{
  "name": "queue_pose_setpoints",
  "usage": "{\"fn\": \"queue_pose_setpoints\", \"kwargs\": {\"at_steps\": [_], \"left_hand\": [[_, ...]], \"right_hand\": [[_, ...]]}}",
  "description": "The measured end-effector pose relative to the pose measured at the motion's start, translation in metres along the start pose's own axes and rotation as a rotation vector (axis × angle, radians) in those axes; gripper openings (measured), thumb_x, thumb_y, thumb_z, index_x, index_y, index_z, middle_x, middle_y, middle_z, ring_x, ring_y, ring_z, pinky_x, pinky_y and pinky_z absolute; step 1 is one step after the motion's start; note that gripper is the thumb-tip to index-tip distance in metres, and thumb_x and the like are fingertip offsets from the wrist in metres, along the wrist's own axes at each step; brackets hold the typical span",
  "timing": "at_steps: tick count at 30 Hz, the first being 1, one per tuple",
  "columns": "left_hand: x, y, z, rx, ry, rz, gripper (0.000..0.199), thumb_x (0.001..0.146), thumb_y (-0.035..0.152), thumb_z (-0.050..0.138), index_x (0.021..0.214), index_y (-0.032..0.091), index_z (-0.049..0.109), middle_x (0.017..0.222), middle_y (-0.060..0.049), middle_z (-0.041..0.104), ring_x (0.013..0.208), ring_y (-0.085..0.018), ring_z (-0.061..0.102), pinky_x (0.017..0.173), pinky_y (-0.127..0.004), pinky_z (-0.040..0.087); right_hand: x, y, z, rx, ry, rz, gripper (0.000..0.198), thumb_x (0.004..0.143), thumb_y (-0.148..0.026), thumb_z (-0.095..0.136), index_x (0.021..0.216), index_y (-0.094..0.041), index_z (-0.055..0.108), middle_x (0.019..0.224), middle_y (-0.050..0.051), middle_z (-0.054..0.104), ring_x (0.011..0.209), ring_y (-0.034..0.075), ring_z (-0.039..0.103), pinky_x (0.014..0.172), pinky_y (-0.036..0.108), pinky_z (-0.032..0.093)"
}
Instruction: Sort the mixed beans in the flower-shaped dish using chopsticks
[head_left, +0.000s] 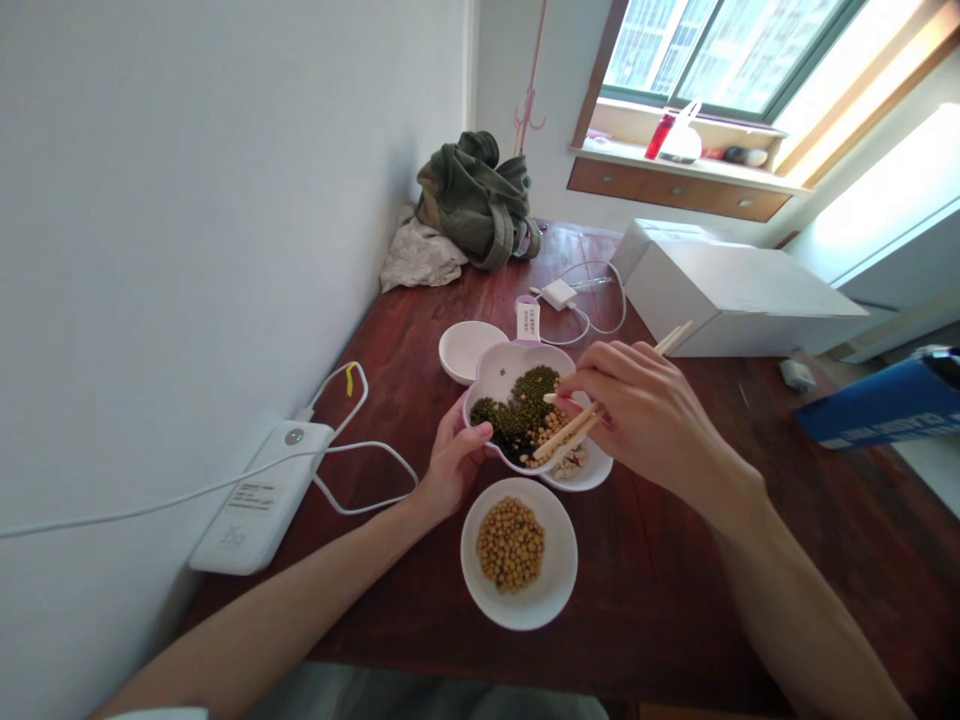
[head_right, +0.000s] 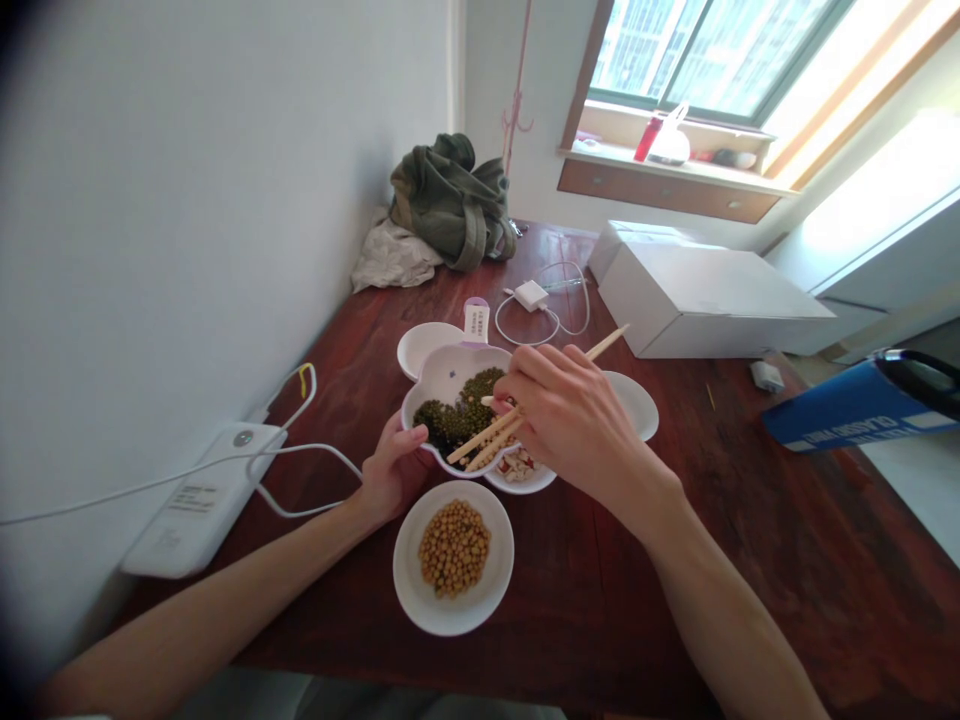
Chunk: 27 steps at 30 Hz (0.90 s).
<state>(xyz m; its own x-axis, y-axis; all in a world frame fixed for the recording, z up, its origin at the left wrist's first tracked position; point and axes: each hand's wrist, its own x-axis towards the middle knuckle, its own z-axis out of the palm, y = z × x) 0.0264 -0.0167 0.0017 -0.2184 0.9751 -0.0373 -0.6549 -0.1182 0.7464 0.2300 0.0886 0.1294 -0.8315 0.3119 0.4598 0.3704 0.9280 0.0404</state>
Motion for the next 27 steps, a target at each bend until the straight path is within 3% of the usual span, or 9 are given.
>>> {"fn": "queue_pose_setpoints", "kwargs": {"at_steps": [7, 14, 21, 25, 27], "left_hand": [[0.005, 0.003, 0.001, -0.037, 0.076, 0.038, 0.055, 0.079, 0.033, 0.086, 0.132, 0.02, 0.076, 0.126, -0.01, 0.084, 0.122, -0.037, 0.079, 0.096, -0.049, 0.071], [0.009, 0.007, 0.001, -0.07, 0.14, 0.076, 0.051, 0.074, 0.027, 0.084, 0.124, 0.021, 0.079, 0.122, -0.008, 0.086, 0.112, -0.032, 0.082, 0.093, -0.045, 0.072], [0.019, 0.016, -0.003, -0.148, 0.271, 0.135, 0.022, 0.079, 0.038, 0.082, 0.089, 0.019, 0.078, 0.094, -0.004, 0.086, 0.079, -0.021, 0.081, 0.079, -0.035, 0.073], [0.021, 0.02, 0.0, -0.168, 0.263, 0.165, 0.017, 0.076, 0.031, 0.08, 0.089, 0.021, 0.076, 0.092, -0.002, 0.085, 0.077, -0.02, 0.081, 0.082, -0.036, 0.073], [0.019, 0.021, 0.005, -0.143, 0.225, 0.144, 0.021, 0.072, 0.024, 0.081, 0.092, 0.022, 0.076, 0.094, -0.001, 0.085, 0.088, -0.024, 0.084, 0.086, -0.038, 0.074]], "right_hand": [[-0.011, 0.02, -0.027, -0.033, -0.186, 0.153, 0.01, 0.105, -0.019, 0.07, 0.101, -0.02, 0.08, 0.103, 0.006, 0.073, 0.092, 0.025, 0.068, 0.086, 0.04, 0.043], [-0.012, 0.013, -0.031, 0.149, -0.371, 0.326, 0.03, 0.114, -0.032, 0.059, 0.099, -0.021, 0.082, 0.097, 0.005, 0.074, 0.084, 0.021, 0.069, 0.077, 0.037, 0.042], [-0.011, -0.006, -0.011, 0.272, -0.681, 0.27, 0.014, 0.099, -0.015, 0.067, 0.102, -0.022, 0.079, 0.101, 0.005, 0.08, 0.09, 0.023, 0.074, 0.074, 0.036, 0.036], [-0.011, -0.011, -0.005, 0.238, -0.75, 0.239, 0.013, 0.095, -0.012, 0.065, 0.096, -0.021, 0.076, 0.098, 0.006, 0.081, 0.089, 0.023, 0.074, 0.073, 0.036, 0.033], [-0.01, -0.011, -0.004, 0.212, -0.765, 0.23, 0.01, 0.097, -0.016, 0.066, 0.092, -0.02, 0.074, 0.096, 0.006, 0.08, 0.085, 0.022, 0.072, 0.072, 0.036, 0.032]]}}
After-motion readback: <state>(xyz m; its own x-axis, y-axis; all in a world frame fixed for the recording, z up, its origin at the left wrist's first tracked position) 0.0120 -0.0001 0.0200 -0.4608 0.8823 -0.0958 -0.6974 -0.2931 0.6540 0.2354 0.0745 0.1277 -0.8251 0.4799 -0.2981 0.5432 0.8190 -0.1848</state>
